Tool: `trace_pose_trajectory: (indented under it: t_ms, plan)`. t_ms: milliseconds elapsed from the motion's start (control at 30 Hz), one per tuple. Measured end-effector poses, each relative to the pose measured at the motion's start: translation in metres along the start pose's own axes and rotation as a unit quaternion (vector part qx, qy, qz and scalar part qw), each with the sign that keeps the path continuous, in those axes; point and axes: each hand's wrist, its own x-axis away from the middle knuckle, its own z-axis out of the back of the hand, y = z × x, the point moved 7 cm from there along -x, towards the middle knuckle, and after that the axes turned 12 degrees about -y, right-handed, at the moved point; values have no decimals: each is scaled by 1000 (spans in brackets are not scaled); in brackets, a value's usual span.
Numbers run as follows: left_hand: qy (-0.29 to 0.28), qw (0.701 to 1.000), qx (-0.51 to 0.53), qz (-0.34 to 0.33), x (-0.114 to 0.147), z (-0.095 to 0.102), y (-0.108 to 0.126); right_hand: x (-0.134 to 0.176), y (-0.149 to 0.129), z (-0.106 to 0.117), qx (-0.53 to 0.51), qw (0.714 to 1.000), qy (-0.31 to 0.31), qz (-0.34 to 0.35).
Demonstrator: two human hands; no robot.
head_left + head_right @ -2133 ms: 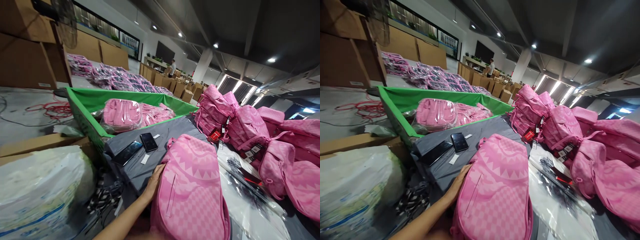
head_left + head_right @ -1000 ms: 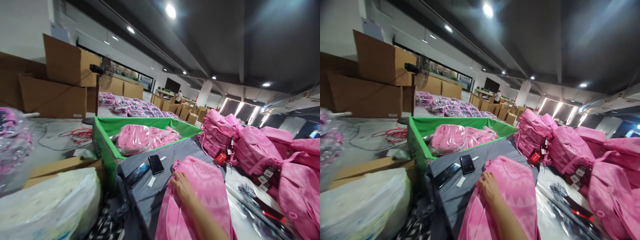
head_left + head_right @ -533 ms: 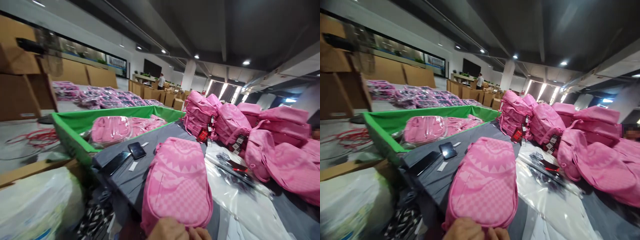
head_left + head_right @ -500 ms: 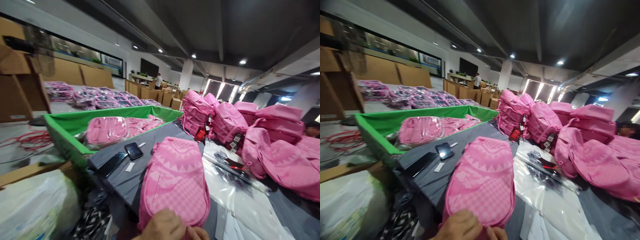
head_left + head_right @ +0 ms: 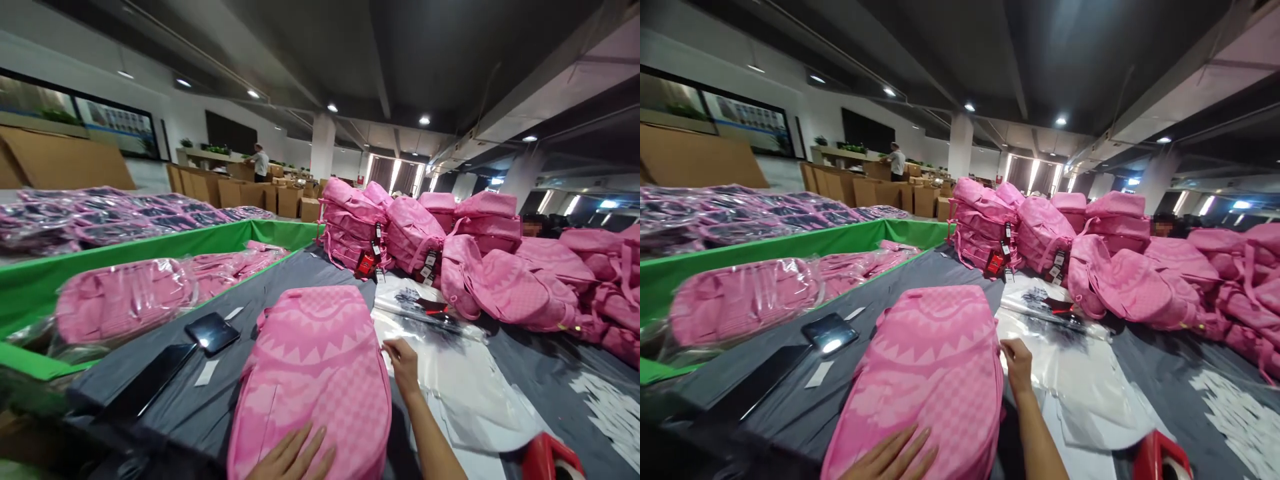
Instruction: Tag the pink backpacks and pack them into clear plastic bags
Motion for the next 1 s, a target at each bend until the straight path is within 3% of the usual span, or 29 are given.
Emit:
trace_pose_trajectory:
  t_ms: [100,167,267,333,400,467,567,633,700,800,900,1000]
  plan:
    - [-36,992,97,66,-25,-3,-28,-23,14,-19,-11,999,9,-49]
    - [-10,977,182,114,-27,0,-41,-6,18,-21,-20,997,16,-76]
    - [106,958,242,111,-1,16,-36,62,10,-14,-31,993,29,-110]
    - [129,961,234,73,21,20,-18,119,3,-22,-56,987,13,-151]
    - [96,969,221,53,36,11,-5,171,7,-53,-223,938,-40,-262]
    - [55,973,222,35,40,-3,1,202,2,-88,-378,866,-22,-327]
    - [44,964,263,4,32,-14,-4,216,-12,-140,-511,753,19,-414]
    - [36,948,315,17,19,-16,-16,212,-24,-163,-543,715,24,-440]
    - [-58,922,379,49,0,-26,-26,207,-35,-172,-561,696,20,-448]
    - [-229,874,420,86,-24,-39,-34,208,-48,-166,-581,673,1,-458]
    - [-289,862,409,83,-45,-40,-39,204,-55,-147,-596,680,7,-427]
    - [-321,854,403,72,-56,-37,-36,200,-54,-144,-607,684,-13,-405]
